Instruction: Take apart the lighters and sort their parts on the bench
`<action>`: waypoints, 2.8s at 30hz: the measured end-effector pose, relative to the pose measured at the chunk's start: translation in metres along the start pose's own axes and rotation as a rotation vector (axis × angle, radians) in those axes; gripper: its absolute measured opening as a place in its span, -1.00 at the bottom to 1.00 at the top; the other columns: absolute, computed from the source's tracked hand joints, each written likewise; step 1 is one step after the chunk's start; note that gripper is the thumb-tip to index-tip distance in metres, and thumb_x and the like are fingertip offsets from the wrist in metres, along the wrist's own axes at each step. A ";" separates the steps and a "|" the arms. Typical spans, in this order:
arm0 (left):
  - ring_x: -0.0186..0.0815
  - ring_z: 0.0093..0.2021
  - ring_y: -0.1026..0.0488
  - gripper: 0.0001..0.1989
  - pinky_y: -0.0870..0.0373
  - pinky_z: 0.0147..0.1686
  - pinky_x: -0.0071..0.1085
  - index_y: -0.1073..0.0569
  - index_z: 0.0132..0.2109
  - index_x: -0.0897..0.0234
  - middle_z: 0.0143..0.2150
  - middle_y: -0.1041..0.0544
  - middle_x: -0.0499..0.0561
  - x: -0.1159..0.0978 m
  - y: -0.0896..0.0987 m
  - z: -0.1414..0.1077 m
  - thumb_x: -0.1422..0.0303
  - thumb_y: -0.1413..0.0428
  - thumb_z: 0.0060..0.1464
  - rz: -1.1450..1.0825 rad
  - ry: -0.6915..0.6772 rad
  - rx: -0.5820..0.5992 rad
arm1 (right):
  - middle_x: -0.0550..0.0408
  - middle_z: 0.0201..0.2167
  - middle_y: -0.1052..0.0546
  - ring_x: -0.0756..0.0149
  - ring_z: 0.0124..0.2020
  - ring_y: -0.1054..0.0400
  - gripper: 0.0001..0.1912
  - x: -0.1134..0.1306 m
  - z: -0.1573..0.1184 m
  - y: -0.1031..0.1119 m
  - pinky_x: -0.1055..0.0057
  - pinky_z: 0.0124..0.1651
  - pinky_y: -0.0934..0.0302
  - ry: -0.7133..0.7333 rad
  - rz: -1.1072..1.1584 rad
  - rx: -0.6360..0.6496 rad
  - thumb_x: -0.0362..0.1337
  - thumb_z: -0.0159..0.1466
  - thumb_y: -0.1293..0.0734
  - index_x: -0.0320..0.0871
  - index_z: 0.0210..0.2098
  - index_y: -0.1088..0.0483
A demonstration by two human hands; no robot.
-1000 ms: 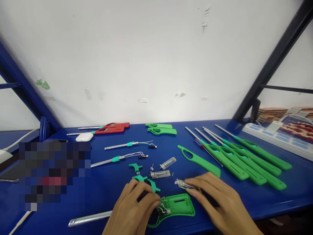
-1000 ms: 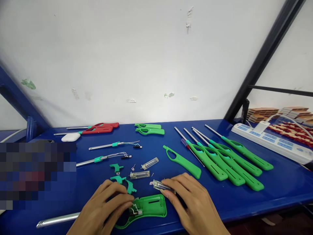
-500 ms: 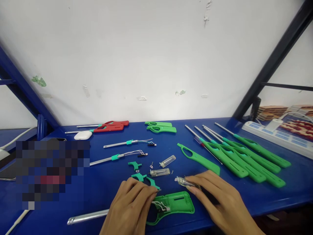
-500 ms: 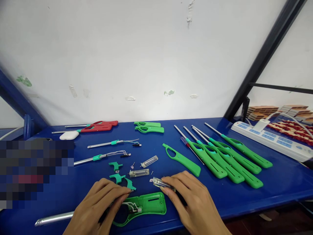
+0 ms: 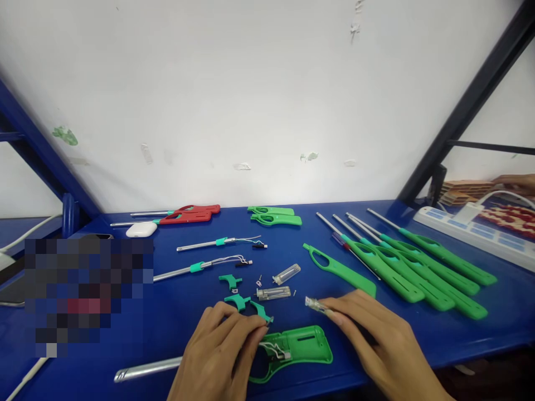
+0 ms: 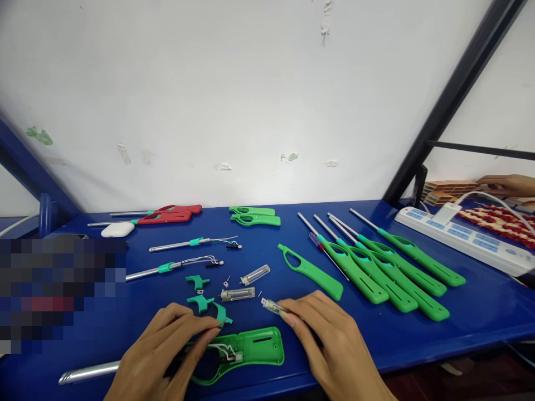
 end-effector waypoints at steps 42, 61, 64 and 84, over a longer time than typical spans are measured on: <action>-0.27 -0.15 -0.54 -0.84 -0.57 -0.11 -0.38 -0.51 0.03 0.09 -0.15 -0.65 -0.11 0.002 0.002 -0.001 0.46 -0.11 0.46 -0.015 0.001 -0.041 | 0.10 -0.41 -0.65 0.35 -0.39 -0.44 -0.52 0.005 0.013 -0.006 0.47 -0.25 -0.40 -0.664 0.694 0.139 0.23 0.43 -0.36 -0.05 -0.28 -0.56; -0.27 -0.16 -0.54 -0.85 -0.56 -0.12 -0.38 -0.51 0.01 0.09 -0.17 -0.65 -0.12 0.000 0.002 0.003 0.47 -0.14 0.44 -0.037 0.013 -0.033 | 0.15 -0.41 -0.64 0.33 -0.33 -0.55 -0.63 0.009 0.012 -0.005 0.48 -0.21 -0.42 -0.676 0.765 0.116 0.16 0.38 -0.46 -0.01 -0.25 -0.55; -0.27 -0.15 -0.54 -0.84 -0.56 -0.10 -0.37 -0.51 0.02 0.08 -0.16 -0.64 -0.12 0.001 0.001 0.002 0.47 -0.14 0.43 -0.039 0.019 -0.028 | 0.17 -0.36 -0.66 0.35 -0.29 -0.58 -0.70 0.008 0.012 -0.005 0.50 -0.14 -0.44 -0.676 0.777 0.123 0.10 0.38 -0.49 0.01 -0.24 -0.58; -0.32 -0.26 -0.68 -0.89 -0.64 -0.25 -0.48 -0.65 -0.09 -0.02 -0.21 -0.72 -0.18 -0.003 0.016 0.008 0.35 -0.25 0.36 -0.304 0.271 -0.162 | 0.09 -0.34 -0.67 0.24 -0.29 -0.60 -0.68 0.001 0.007 -0.007 0.44 -0.16 -0.50 -0.657 0.667 0.113 0.13 0.35 -0.49 0.04 -0.22 -0.68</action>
Point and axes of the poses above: each hand's wrist, its own z-axis towards the middle knuckle, its own y-axis out of the back of the hand, x = y × z, the point moved 2 cm from there along z, towards the middle knuckle
